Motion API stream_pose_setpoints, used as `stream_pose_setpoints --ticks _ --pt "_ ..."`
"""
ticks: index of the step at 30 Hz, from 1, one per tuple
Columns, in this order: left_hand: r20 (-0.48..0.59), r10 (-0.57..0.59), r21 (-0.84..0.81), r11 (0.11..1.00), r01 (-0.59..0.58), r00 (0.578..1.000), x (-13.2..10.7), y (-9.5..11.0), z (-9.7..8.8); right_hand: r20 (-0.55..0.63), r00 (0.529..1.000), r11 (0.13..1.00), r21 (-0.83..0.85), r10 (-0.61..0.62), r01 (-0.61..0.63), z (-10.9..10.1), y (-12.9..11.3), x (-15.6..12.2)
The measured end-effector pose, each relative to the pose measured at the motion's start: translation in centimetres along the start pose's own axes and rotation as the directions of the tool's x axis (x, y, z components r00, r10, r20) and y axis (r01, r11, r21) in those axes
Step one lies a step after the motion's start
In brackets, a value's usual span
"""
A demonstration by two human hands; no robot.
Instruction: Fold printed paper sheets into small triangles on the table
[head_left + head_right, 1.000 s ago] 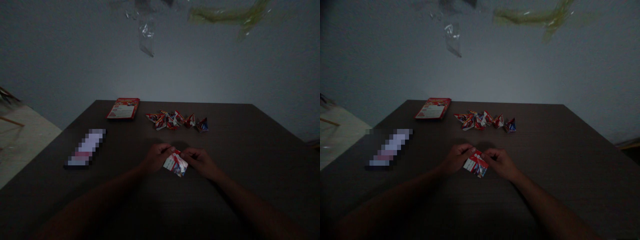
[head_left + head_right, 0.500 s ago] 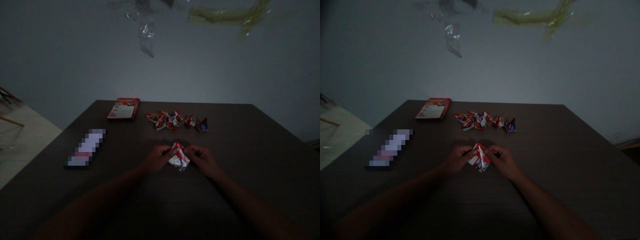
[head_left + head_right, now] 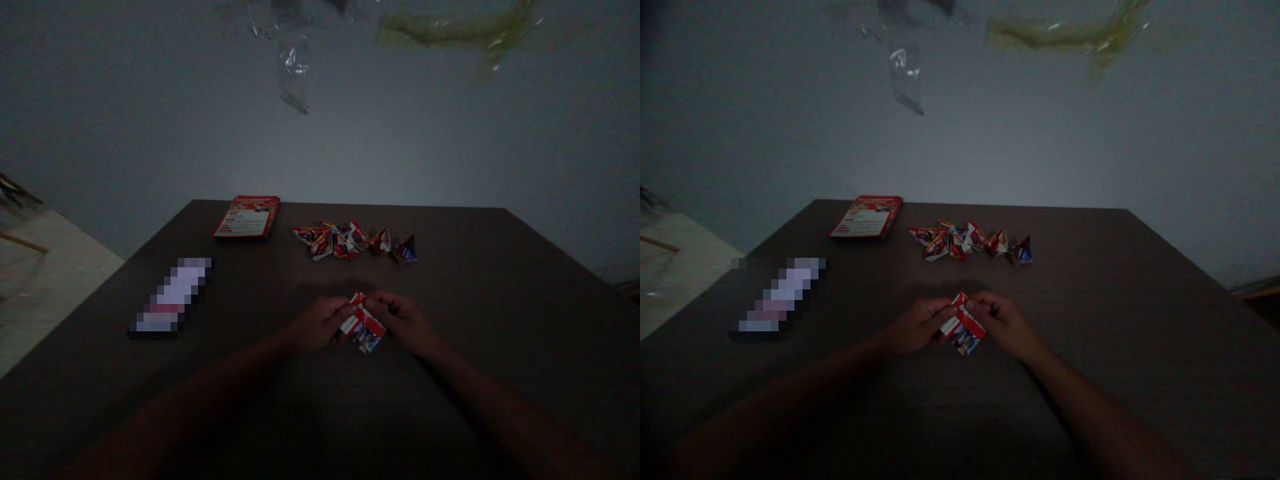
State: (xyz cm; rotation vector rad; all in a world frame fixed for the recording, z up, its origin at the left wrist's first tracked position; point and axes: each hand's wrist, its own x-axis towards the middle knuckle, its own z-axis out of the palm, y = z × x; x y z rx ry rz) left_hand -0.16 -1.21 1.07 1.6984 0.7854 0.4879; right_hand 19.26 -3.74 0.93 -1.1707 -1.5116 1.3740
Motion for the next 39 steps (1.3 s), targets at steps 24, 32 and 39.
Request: stream_pose_setpoints --ticks 24,32,39 --pt "0.048 0.066 0.162 0.984 -0.073 0.997 -0.09 0.23 -0.16 -0.021 1.0 1.0 0.0 0.016 -0.016 -0.16 -0.04 0.23" --pt "0.065 0.027 0.183 0.982 -0.038 0.998 0.04 0.17 -0.17 -0.017 1.0 1.0 -0.014 0.021 -0.021 -0.11 -0.08 0.18" --pt "0.02 0.005 0.192 0.981 -0.009 1.0 0.1 0.09 -0.09 -0.036 0.999 0.998 -0.054 -0.012 0.01 -0.02 -0.44 0.0"
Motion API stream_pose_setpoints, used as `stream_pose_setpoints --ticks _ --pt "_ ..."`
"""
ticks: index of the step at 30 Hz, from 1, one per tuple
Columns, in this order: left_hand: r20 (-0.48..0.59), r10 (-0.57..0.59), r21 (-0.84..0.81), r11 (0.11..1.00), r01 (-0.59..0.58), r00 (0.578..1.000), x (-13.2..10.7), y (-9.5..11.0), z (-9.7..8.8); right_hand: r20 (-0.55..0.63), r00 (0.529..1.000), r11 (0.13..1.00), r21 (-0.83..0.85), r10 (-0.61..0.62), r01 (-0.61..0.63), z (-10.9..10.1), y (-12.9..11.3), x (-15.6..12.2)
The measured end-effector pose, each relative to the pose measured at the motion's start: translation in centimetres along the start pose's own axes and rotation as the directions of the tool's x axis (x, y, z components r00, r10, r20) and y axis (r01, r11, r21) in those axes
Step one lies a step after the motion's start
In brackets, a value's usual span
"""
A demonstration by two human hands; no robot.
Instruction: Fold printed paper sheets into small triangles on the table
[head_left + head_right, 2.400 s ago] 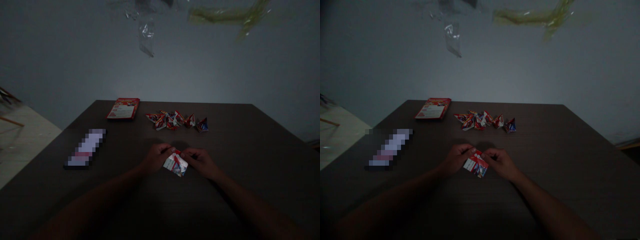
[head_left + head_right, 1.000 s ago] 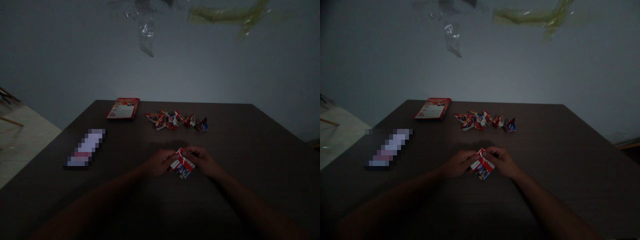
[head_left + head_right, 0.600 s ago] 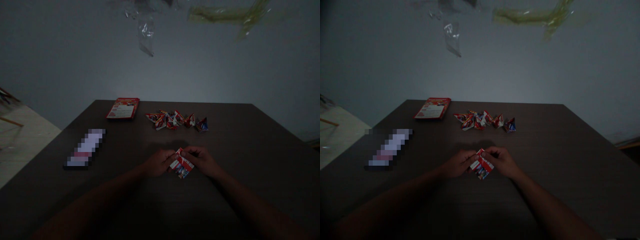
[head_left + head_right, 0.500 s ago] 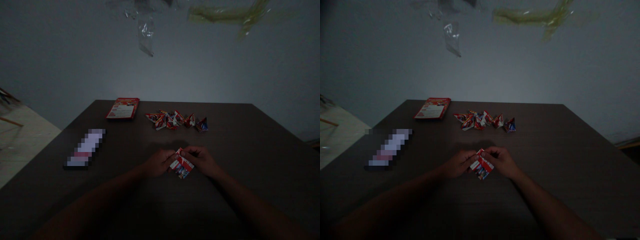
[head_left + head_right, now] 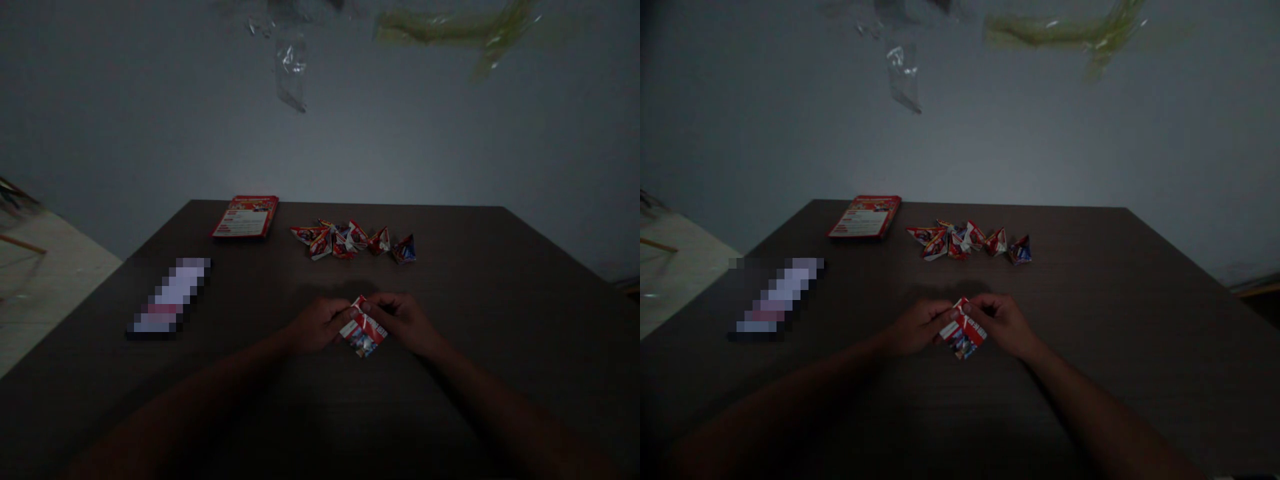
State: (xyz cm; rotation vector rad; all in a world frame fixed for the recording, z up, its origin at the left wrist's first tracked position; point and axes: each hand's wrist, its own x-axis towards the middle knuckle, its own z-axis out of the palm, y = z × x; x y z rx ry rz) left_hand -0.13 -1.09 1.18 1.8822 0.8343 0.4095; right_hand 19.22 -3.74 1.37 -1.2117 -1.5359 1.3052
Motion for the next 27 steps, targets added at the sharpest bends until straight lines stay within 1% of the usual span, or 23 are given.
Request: stream_pose_setpoints --ticks 7,16,22,27 --pt "0.006 -0.004 -0.041 0.999 0.004 1.0 -0.05 0.02 0.03 0.0 1.0 0.999 0.036 -0.004 0.004 -0.01 0.19 0.05" --pt "-0.009 0.008 0.019 1.0 -0.007 1.0 -0.13 0.27 -0.04 -0.012 1.0 1.0 0.02 0.002 -0.002 0.07 0.34 -0.08" --pt "-0.015 0.012 0.017 1.0 -0.012 1.0 -0.15 0.43 -0.14 -0.008 1.0 1.0 0.012 0.019 -0.019 0.17 0.09 -0.17" --pt "-0.012 0.006 -0.01 1.0 -0.006 1.0 -0.09 -0.01 0.11 -0.001 1.0 1.0 0.023 0.012 -0.012 0.2 0.04 -0.09"
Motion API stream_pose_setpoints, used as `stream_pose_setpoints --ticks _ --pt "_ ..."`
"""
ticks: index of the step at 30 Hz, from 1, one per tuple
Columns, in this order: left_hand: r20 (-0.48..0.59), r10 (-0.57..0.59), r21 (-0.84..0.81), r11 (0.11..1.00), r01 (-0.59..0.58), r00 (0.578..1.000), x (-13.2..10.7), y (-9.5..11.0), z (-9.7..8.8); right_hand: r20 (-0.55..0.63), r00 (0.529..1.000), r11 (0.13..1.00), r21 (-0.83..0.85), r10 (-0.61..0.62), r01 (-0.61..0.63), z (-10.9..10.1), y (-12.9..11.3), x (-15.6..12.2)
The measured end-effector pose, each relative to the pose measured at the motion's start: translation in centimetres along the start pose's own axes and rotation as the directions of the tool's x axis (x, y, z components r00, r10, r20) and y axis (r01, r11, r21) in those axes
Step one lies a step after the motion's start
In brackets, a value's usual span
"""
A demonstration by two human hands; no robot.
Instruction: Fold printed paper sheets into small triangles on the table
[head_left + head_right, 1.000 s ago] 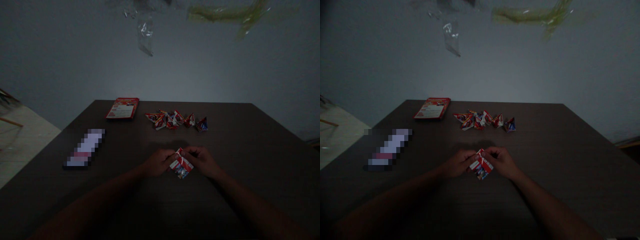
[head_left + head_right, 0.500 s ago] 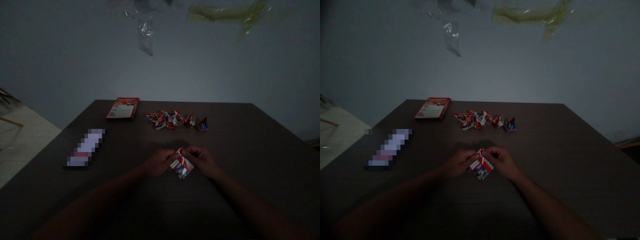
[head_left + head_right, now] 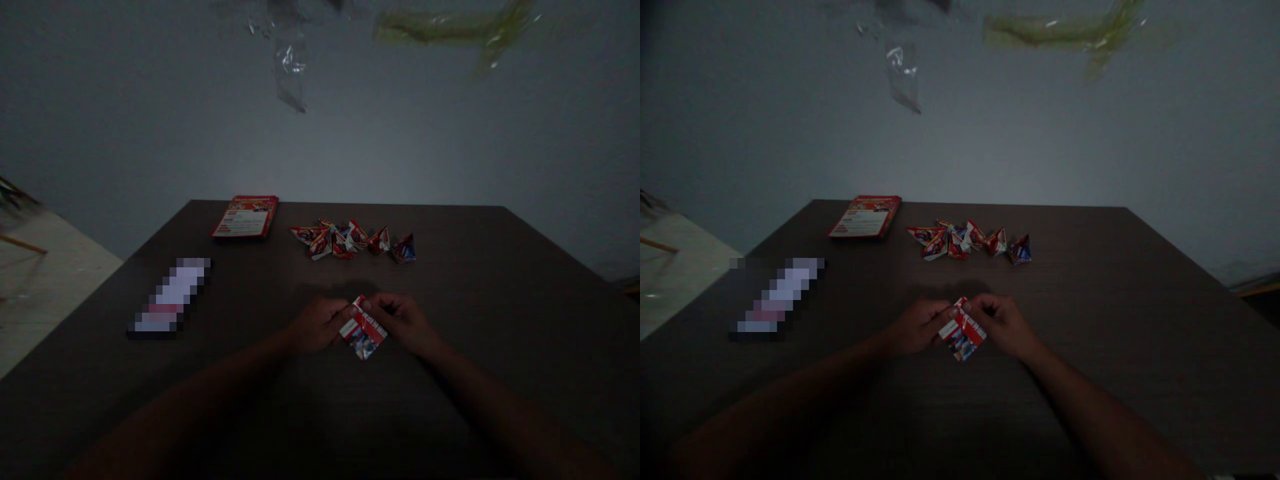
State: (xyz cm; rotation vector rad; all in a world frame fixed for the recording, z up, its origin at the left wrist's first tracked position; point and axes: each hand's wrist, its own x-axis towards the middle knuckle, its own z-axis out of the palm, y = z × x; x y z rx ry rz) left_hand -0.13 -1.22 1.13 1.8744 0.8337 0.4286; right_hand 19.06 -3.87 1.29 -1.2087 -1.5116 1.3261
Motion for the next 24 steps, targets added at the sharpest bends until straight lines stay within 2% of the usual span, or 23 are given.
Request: stream_pose_setpoints --ticks 3,5,7,9,11,15,17,21,24 --pt "-0.066 0.037 -0.013 0.999 -0.038 0.997 -0.1 -0.2 -0.1 0.003 0.999 0.997 0.057 0.051 -0.051 -0.1 0.0 0.1" --pt "-0.155 0.152 0.009 0.988 -0.152 0.976 -0.3 -0.2 -0.5 -0.002 0.993 0.986 0.12 0.116 -0.115 -0.2 0.0 0.1" --pt "-0.2 0.313 0.072 0.95 -0.305 0.928 -0.5 -0.1 -0.9 -0.004 0.986 0.969 0.187 0.167 -0.163 -0.4 0.0 0.2" --pt "-0.175 0.464 0.176 0.883 -0.436 0.868 -0.5 0.1 -1.2 0.004 0.981 0.949 0.253 0.194 -0.188 -0.5 0.1 0.2" --pt "-0.137 0.565 0.282 0.809 -0.515 0.814 -0.3 0.1 -1.3 0.03 0.977 0.922 0.324 0.213 -0.211 -0.5 0.2 0.3" --pt "-0.113 0.659 0.469 0.695 -0.545 0.743 0.3 -0.3 -1.0 0.095 0.957 0.851 0.44 0.276 -0.289 -0.5 0.4 0.3" --pt "-0.091 0.687 0.534 0.645 -0.547 0.721 0.5 -0.7 -0.9 0.125 0.941 0.811 0.48 0.316 -0.336 -0.3 0.3 0.3" --pt "0.0 0.698 0.612 0.566 -0.553 0.716 0.4 -1.0 -1.1 0.178 0.897 0.74 0.512 0.406 -0.436 -0.1 -0.1 0.3" --pt "0.058 0.653 0.647 0.551 -0.526 0.755 0.1 -1.0 -1.1 0.237 0.866 0.708 0.503 0.439 -0.496 -0.2 -0.3 0.1"
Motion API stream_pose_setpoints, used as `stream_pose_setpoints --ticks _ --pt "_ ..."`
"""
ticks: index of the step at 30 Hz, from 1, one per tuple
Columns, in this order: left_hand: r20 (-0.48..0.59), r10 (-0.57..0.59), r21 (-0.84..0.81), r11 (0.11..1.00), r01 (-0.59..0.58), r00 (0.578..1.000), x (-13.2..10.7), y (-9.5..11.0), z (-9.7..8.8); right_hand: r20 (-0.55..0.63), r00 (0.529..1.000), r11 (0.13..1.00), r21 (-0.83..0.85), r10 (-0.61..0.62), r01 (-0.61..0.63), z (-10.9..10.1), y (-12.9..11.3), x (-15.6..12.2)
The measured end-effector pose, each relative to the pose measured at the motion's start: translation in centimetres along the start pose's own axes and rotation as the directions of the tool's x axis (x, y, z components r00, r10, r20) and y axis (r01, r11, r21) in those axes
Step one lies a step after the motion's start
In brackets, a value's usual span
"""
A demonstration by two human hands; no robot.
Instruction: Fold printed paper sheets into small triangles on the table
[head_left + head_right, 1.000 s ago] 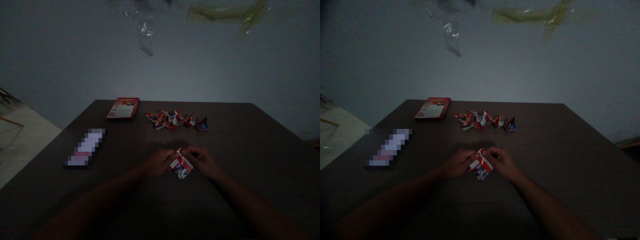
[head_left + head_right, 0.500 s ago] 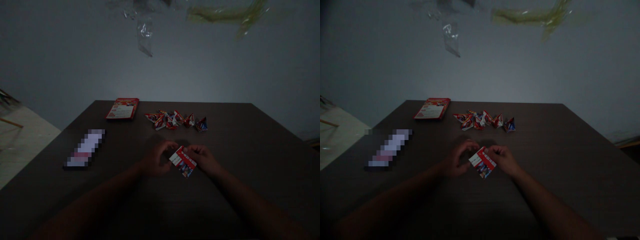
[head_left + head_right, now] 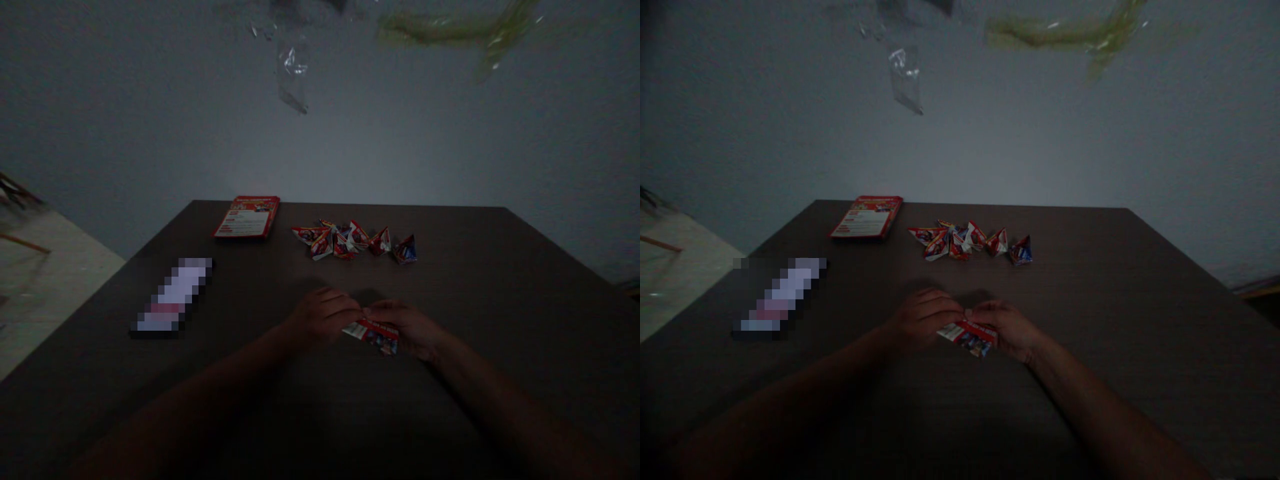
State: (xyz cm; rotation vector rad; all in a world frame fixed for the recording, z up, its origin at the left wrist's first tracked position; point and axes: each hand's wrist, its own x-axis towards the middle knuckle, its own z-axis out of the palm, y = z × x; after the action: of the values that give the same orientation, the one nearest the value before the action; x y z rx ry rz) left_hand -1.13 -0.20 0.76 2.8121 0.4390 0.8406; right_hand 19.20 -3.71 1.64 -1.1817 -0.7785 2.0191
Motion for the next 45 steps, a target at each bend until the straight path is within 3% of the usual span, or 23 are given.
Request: stream_pose_setpoints --ticks 3,5,8,10,12,15,17,19,24,33,45 --pt "0.037 -0.017 0.004 1.0 0.017 0.999 -0.1 0.3 0.0 0.138 0.988 0.998 -0.015 0.062 -0.061 -0.4 -0.1 -0.3" --pt "0.001 -0.052 -0.055 0.997 0.052 0.999 0.0 0.6 0.1 0.224 0.969 0.995 -0.008 0.103 -0.104 -0.8 -0.1 -0.3" --pt "-0.072 -0.293 -0.229 0.935 0.27 0.953 0.5 0.8 0.1 0.246 0.964 0.995 0.012 0.098 -0.104 -1.2 0.0 -0.1" --pt "-0.023 -0.52 -0.394 0.79 0.47 0.854 0.8 0.8 0.0 0.194 0.981 1.0 -0.003 -0.015 0.016 -1.3 0.1 0.2" --pt "0.092 -0.627 -0.604 0.582 0.544 0.773 1.0 0.7 0.1 0.108 0.971 0.976 -0.027 -0.211 0.215 -1.2 0.1 0.5" --pt "0.248 -0.685 -0.767 0.293 0.571 0.685 1.1 0.4 0.3 0.03 0.906 0.896 -0.132 -0.423 0.423 -0.8 0.1 0.5" --pt "0.311 -0.701 -0.786 0.19 0.588 0.642 1.2 0.3 0.4 0.004 0.868 0.825 -0.307 -0.497 0.474 -0.4 0.1 0.2" --pt "0.349 -0.7 -0.787 0.141 0.6 0.623 1.3 0.4 0.4 -0.014 0.855 0.754 -0.479 -0.518 0.449 -0.1 0.1 0.0" --pt "0.406 -0.684 -0.781 0.085 0.619 0.606 1.5 0.8 0.5 -0.041 0.846 0.735 -0.52 -0.531 0.436 0.1 0.5 0.3" --pt "0.417 -0.723 -0.733 0.091 0.674 0.551 1.5 1.0 0.4 -0.036 0.868 0.783 -0.451 -0.496 0.428 0.0 0.4 0.4" --pt "0.407 -0.734 -0.741 0.083 0.667 0.544 1.3 0.8 0.5 -0.029 0.888 0.794 -0.462 -0.459 0.396 -0.6 0.2 0.4"
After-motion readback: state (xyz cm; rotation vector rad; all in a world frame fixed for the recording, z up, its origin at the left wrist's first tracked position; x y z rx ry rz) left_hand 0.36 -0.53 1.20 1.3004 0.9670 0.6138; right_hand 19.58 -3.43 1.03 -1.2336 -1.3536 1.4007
